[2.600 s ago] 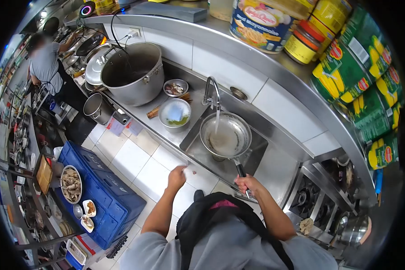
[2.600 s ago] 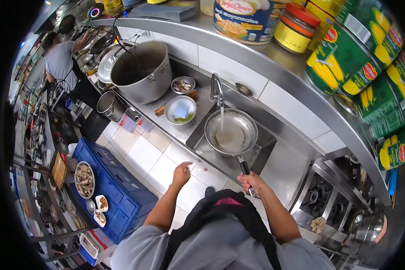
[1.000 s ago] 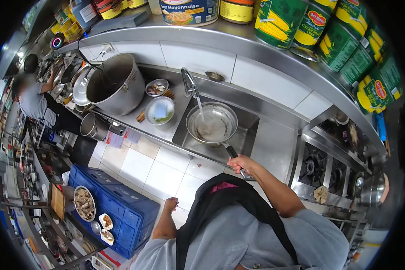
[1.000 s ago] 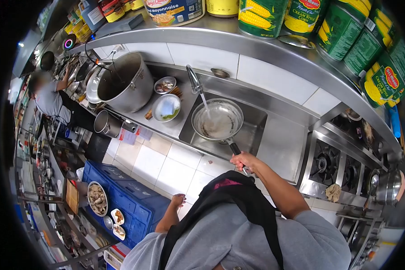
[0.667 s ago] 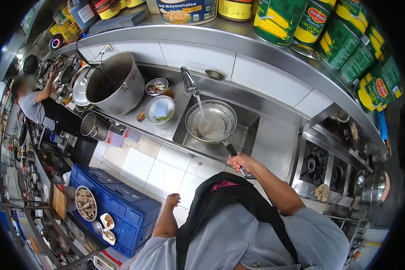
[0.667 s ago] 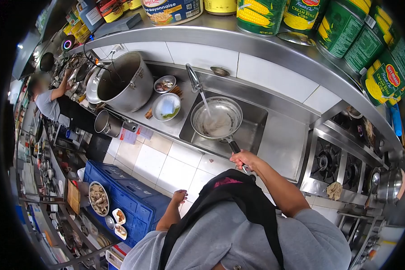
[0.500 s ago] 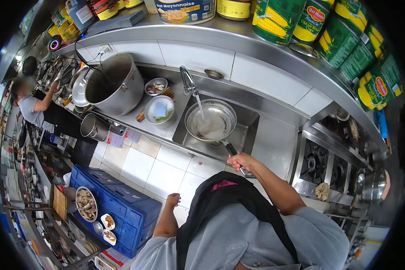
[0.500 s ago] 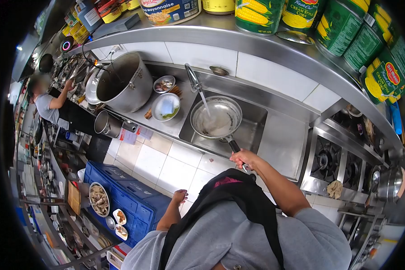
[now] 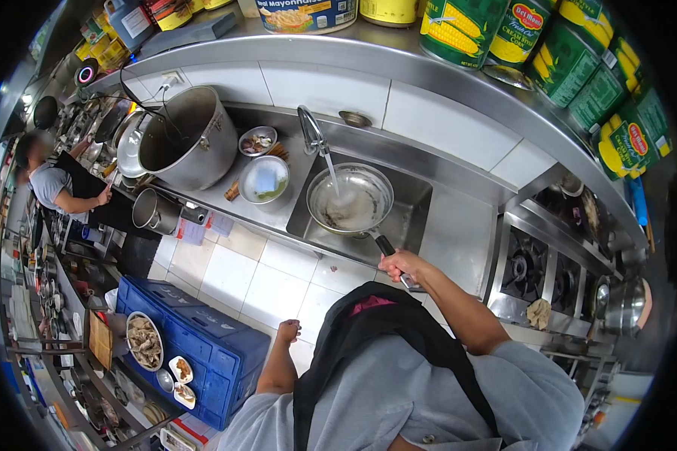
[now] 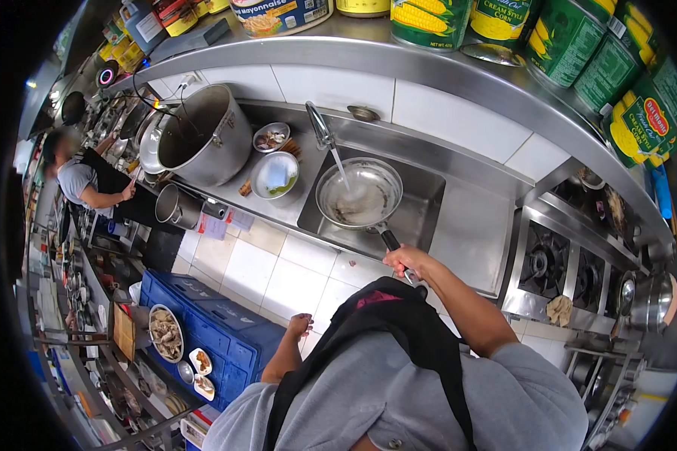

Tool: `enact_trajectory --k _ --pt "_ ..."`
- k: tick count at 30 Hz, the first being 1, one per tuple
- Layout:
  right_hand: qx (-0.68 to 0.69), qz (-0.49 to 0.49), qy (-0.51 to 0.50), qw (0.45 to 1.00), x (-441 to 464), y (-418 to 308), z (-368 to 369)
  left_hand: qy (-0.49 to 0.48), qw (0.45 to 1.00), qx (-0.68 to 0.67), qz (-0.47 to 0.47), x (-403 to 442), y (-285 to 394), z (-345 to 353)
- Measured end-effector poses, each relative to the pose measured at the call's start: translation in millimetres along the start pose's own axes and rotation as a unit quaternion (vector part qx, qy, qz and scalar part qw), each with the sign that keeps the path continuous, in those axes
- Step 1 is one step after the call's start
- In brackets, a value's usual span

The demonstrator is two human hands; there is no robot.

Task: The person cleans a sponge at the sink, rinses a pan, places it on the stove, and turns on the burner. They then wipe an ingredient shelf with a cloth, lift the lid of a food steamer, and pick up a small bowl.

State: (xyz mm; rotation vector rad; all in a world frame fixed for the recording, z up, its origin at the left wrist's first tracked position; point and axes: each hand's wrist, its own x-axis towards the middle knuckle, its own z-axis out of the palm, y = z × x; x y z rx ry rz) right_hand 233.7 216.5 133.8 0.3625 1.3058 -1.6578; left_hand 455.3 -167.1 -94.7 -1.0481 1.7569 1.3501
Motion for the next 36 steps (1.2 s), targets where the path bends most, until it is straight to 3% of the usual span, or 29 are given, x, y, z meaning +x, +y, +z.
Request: enact_trajectory --k 36 --pt "0.008 0.011 0.006 1.000 0.5 4.9 -2.7 0.010 1.000 0.006 0.004 -2.6 6.4 -3.3"
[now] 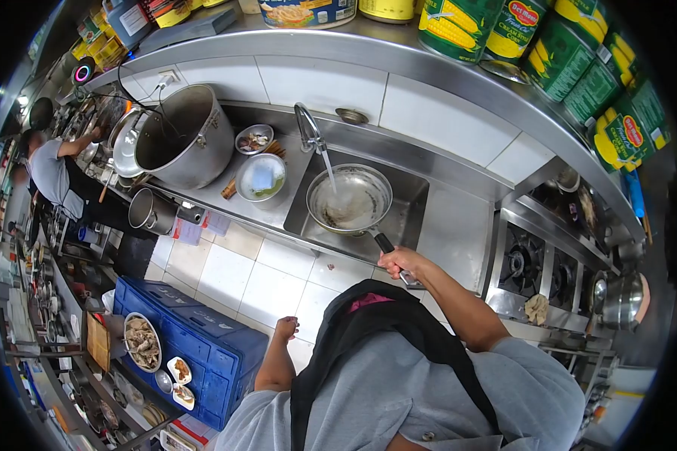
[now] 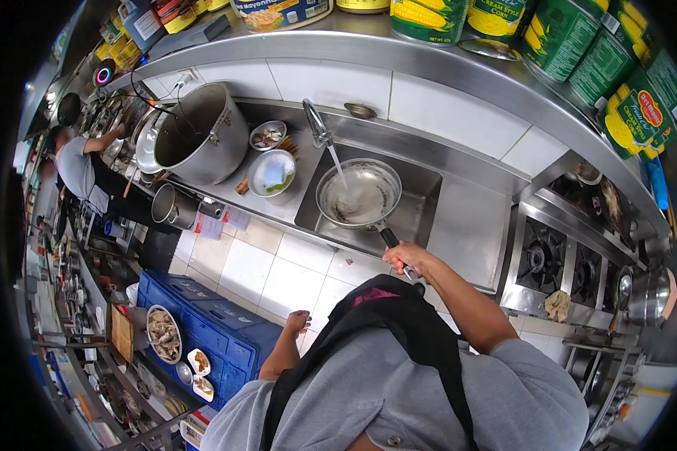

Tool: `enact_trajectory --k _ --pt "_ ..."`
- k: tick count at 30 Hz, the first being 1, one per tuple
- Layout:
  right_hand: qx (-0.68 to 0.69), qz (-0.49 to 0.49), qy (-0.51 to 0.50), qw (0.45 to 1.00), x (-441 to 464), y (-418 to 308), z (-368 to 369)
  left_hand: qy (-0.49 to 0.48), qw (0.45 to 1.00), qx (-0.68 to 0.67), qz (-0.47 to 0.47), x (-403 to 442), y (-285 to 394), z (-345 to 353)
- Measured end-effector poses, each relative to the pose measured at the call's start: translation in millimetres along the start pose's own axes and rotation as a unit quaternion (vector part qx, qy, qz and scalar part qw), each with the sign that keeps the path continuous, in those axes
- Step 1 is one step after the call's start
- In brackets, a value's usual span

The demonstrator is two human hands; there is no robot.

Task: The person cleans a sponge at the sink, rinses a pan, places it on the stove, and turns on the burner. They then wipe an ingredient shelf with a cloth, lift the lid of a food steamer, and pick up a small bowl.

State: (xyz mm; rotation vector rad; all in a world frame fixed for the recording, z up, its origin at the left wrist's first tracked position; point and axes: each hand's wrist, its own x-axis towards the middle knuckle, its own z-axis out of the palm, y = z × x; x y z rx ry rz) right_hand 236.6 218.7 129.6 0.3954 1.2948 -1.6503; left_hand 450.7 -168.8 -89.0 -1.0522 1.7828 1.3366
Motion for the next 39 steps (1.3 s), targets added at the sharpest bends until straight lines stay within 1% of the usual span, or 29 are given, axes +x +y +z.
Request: enact_trajectory --k 11,18,22,24,25,26,27,29,30,31,33,35,38,39 --pt "0.023 0.006 -0.006 1.000 -5.0 3.1 1.6 -0.010 1.000 -0.005 -0.010 -0.1 -5.8 5.7" --pt "0.012 -0.002 -0.005 1.000 -4.7 5.4 0.6 -0.015 1.000 0.003 -0.003 1.3 -9.6 6.7" --pt "0.016 -0.001 0.000 1.000 -6.9 3.7 0.1 -0.012 1.000 0.004 -0.004 1.0 -1.7 7.0" --pt "0.018 -0.005 0.003 1.000 -7.6 3.1 -0.6 -0.029 0.998 -0.052 -0.007 5.0 12.9 7.1" --pt "0.015 -0.011 0.005 1.000 -8.3 2.6 -1.0 -0.038 0.997 -0.073 0.002 6.6 26.4 6.6" --pt "0.011 -0.017 0.008 1.000 -9.3 2.2 -1.2 -0.027 0.993 -0.110 0.015 0.8 47.3 6.9" --pt "0.011 -0.018 0.008 1.000 -10.8 2.0 -0.9 -0.031 0.985 -0.163 0.041 2.0 67.0 5.5" --pt "0.013 -0.021 0.025 0.999 -12.4 1.4 0.8 -0.025 0.975 -0.194 0.110 8.9 114.2 2.4" --pt "0.012 -0.021 0.025 0.999 -11.8 1.7 0.4 -0.029 0.967 -0.203 0.149 -1.1 147.8 1.2" --pt "0.018 -0.017 0.026 0.999 -11.2 2.1 -0.3 -0.030 0.961 -0.194 0.192 -0.7 176.3 0.5" --pt "0.024 -0.012 0.029 0.999 -11.4 3.3 -1.8 -0.042 0.953 -0.184 0.237 -4.0 238.9 1.7" --pt "0.000 -0.016 0.035 0.999 -12.1 2.5 -2.0 -0.064 0.927 -0.183 0.320 -1.5 288.7 5.1" --pt "-0.017 -0.040 0.053 0.998 -9.1 9.4 -4.4 -0.069 0.916 -0.169 0.358 11.0 359.2 13.2" --pt "-0.013 -0.041 0.043 0.998 -5.3 13.6 -8.3 -0.051 0.913 -0.144 0.379 19.7 378.0 17.5"
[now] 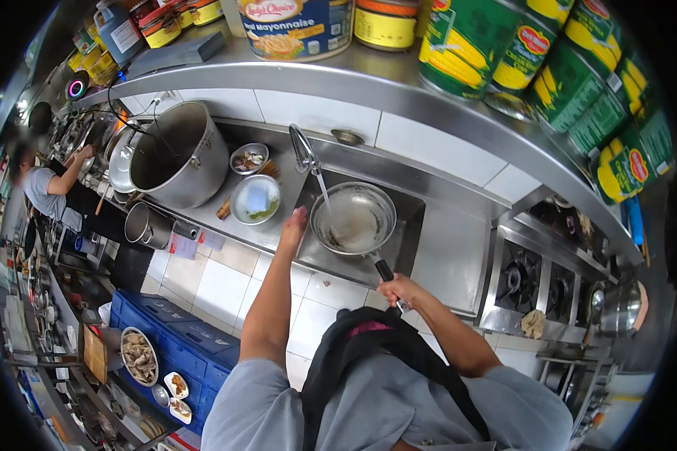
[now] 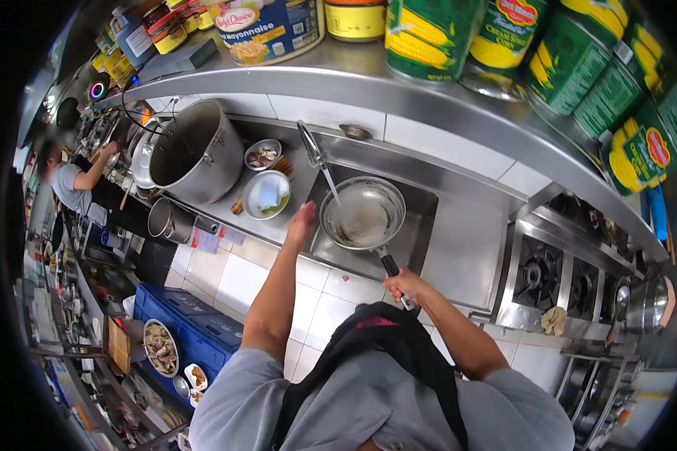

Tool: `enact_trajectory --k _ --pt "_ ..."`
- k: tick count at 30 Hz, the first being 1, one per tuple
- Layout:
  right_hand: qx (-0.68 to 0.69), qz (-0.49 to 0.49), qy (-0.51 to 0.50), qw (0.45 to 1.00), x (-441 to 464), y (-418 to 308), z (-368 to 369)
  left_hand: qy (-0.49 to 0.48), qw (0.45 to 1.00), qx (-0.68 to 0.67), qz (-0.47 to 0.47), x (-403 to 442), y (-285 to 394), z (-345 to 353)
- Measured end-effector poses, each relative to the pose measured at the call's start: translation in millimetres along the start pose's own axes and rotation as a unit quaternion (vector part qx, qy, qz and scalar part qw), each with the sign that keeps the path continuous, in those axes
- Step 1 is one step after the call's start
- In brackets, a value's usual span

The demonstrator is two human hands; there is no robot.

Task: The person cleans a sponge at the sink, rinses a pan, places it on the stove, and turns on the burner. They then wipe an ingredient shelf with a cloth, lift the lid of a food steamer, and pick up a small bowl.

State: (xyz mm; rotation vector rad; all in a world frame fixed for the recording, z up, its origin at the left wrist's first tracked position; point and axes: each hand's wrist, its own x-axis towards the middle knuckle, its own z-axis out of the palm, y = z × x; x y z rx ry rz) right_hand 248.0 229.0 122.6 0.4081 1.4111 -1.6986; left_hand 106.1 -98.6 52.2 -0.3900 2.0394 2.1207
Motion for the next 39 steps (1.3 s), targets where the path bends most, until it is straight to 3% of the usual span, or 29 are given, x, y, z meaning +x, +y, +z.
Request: enact_trajectory --k 2,4,5,8,10,11,13,14,17,21,24,27,29,30,32,33,35,39 --pt "-0.002 -0.003 0.021 1.000 -1.4 1.4 1.6 0.007 0.999 0.026 0.022 49.3 -1.1 3.3" --pt "-0.016 -0.002 0.029 0.999 -1.0 3.4 -0.6 0.001 0.969 0.247 -0.020 97.4 -6.1 3.2" --pt "-0.011 0.002 0.025 1.000 -4.1 1.5 -0.4 0.003 0.970 0.242 -0.020 99.9 8.1 7.4" --pt "0.001 0.007 0.012 1.000 -4.9 1.8 -5.3 0.012 0.948 0.315 0.034 121.6 18.4 20.1" --pt "0.025 0.019 -0.003 0.999 -6.1 2.7 -9.0 0.021 0.913 0.384 0.140 147.0 4.9 23.1" --pt "0.023 0.022 0.001 0.999 -6.8 2.4 -9.3 0.019 0.915 0.378 0.139 160.5 -5.9 23.2" --pt "0.033 0.008 -0.006 0.999 -7.7 1.9 -8.6 0.007 0.860 0.463 0.213 175.9 -15.6 20.6" --pt "0.031 0.011 0.001 0.999 -6.8 2.5 -9.9 -0.017 0.854 0.498 0.147 177.8 -15.2 18.4" --pt "0.015 0.008 0.001 1.000 -9.6 -1.7 -9.1 -0.034 0.833 0.542 0.108 159.5 5.5 21.9" --pt "0.010 0.023 -0.001 1.000 -11.9 -4.5 -7.0 -0.043 0.817 0.563 0.118 143.9 30.0 17.9" --pt "0.013 0.011 0.003 1.000 -8.3 -1.4 -7.2 -0.096 0.822 0.556 0.075 174.3 28.6 12.5" --pt "0.014 0.018 0.013 1.000 -7.3 -1.4 -5.5 -0.089 0.856 0.487 0.147 219.3 -18.2 1.1" --pt "0.025 0.021 -0.002 0.999 -5.8 0.6 -7.5 -0.040 0.917 0.377 0.125 219.5 -15.6 4.2" --pt "0.026 0.022 0.001 0.999 -6.0 1.7 -8.4 -0.043 0.917 0.376 0.126 218.2 -15.2 7.0" --pt "0.018 0.016 -0.004 1.000 -6.6 2.4 -8.6 -0.050 0.972 0.187 -0.136 191.6 13.9 17.1" --pt "0.020 0.015 -0.002 1.000 -7.2 1.7 -7.1 -0.053 0.971 0.188 -0.135 189.4 15.0 21.4" --pt "0.007 0.019 0.010 1.000 -9.9 0.1 -4.0 0.007 0.987 0.044 -0.155 187.7 16.7 29.6" --pt "0.017 0.003 0.002 1.000 -12.6 5.9 -3.7 0.013 0.978 -0.074 -0.193 190.7 17.5 33.2"
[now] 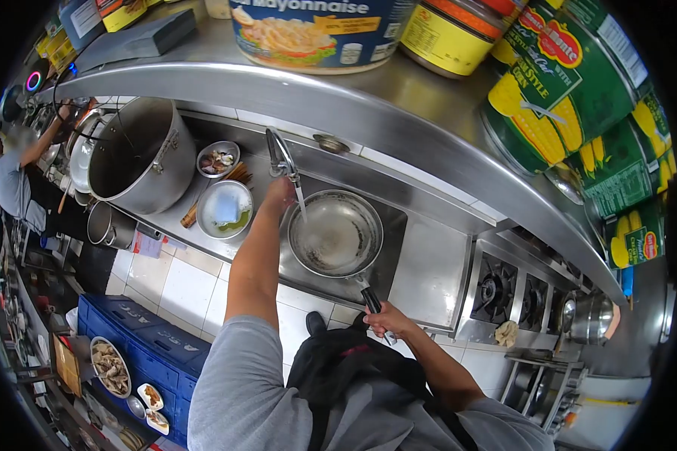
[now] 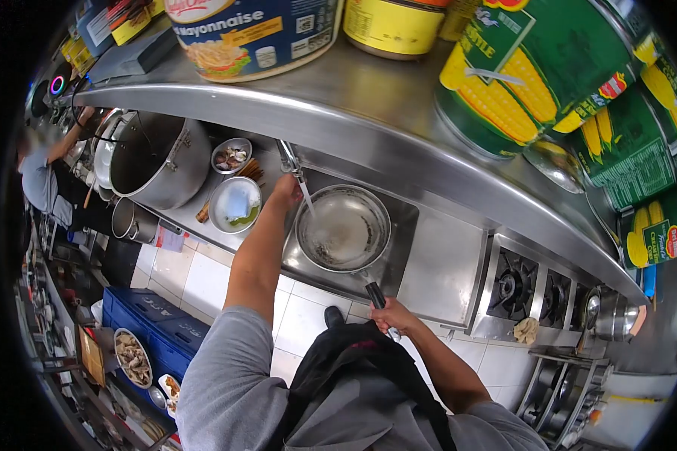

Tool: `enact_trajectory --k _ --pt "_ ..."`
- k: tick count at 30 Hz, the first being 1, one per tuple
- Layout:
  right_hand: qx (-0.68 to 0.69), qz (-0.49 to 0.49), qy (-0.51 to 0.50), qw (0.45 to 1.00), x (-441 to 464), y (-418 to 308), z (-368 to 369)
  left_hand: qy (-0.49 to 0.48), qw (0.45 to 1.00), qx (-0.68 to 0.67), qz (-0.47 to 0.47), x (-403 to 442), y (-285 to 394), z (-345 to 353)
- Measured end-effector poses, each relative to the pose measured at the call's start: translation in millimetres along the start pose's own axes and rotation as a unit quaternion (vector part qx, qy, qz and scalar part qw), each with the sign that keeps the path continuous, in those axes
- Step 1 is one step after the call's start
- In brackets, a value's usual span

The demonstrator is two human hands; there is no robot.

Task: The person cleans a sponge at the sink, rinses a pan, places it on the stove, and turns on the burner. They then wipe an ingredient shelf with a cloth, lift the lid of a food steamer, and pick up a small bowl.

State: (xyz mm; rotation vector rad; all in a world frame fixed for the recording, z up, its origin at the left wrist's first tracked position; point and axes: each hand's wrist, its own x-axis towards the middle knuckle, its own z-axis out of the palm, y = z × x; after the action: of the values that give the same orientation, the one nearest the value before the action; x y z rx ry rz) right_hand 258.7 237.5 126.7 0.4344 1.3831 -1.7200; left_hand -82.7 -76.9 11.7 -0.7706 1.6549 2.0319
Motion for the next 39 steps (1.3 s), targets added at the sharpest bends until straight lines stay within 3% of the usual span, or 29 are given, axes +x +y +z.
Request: enact_trajectory --k 2,3,4,6,10,13,14,15,16,17,18,19,20,22,23,24,25,26,32,39 --pt "0.005 0.000 -0.009 1.000 -0.7 2.5 -1.0 -0.051 0.990 -0.121 0.045 3.8 5.3 -0.4" --pt "0.008 -0.003 -0.006 1.000 -2.1 3.6 -1.8 -0.011 0.980 -0.180 0.078 6.7 7.1 7.3" --pt "0.005 -0.002 -0.007 1.000 -4.8 4.1 -2.2 -0.016 0.981 -0.178 0.078 10.4 9.3 10.1" --pt "0.005 -0.003 -0.003 1.000 -11.3 7.5 -4.1 -0.017 0.967 -0.169 0.190 26.5 17.3 9.7" --pt "0.017 -0.016 0.005 1.000 -26.1 17.9 -14.0 -0.058 0.982 -0.130 0.125 8.3 30.9 2.9" --pt "0.046 -0.048 0.007 0.998 -46.6 33.3 -25.4 -0.044 0.979 -0.143 0.139 -41.9 24.0 5.8" --pt "0.059 -0.060 0.000 0.996 -60.2 40.3 -31.3 -0.059 0.989 -0.018 0.133 -48.3 16.9 1.7" --pt "0.057 -0.070 -0.003 0.996 -78.3 39.0 -34.2 -0.106 0.980 -0.068 0.154 -57.4 0.4 -3.1" --pt "0.063 -0.076 0.002 0.995 -94.1 44.2 -42.2 -0.096 0.976 -0.087 0.173 -50.5 -17.8 -6.5" --pt "0.055 -0.096 0.005 0.994 -111.8 46.7 -49.7 -0.062 0.989 -0.033 0.128 -85.8 -22.4 1.5" --pt "0.046 -0.114 0.003 0.992 -129.8 48.1 -59.4 -0.155 0.964 -0.101 0.189 -55.3 -61.0 -29.5" --pt "0.068 -0.134 0.031 0.988 -119.1 48.9 -56.9 -0.159 0.968 -0.117 0.157 -67.6 -69.0 -42.4" --pt "0.068 -0.150 0.034 0.986 -132.8 54.9 -66.3 -0.077 0.986 -0.044 0.139 -104.9 -75.4 -31.9" --pt "0.069 -0.176 0.052 0.981 -163.0 68.8 -90.0 -0.158 0.977 -0.074 0.125 -139.7 -110.1 -41.6" --pt "0.057 -0.177 0.075 0.980 -177.2 76.1 -105.2 -0.079 0.989 -0.079 0.100 -172.1 -126.2 -31.8" --pt "0.040 -0.177 0.097 0.979 -189.8 83.2 -121.4 -0.074 0.989 -0.058 0.111 -191.2 -145.8 -31.6" --pt "0.051 -0.186 0.098 0.976 -202.4 90.7 -136.9 -0.063 0.996 -0.032 0.061 -211.2 -157.5 -32.3" --pt "0.072 -0.184 0.122 0.973 -216.6 95.3 -152.6 -0.005 0.998 -0.024 0.049 -245.8 -168.5 -20.4" --pt "0.108 -0.196 0.214 0.951 -279.7 148.4 -257.8 0.039 0.999 0.019 0.031 -353.5 -225.2 33.7" --pt "0.127 -0.206 0.265 0.933 -298.9 216.2 -362.2 0.001 0.994 0.029 0.103 -411.3 -199.2 109.1"
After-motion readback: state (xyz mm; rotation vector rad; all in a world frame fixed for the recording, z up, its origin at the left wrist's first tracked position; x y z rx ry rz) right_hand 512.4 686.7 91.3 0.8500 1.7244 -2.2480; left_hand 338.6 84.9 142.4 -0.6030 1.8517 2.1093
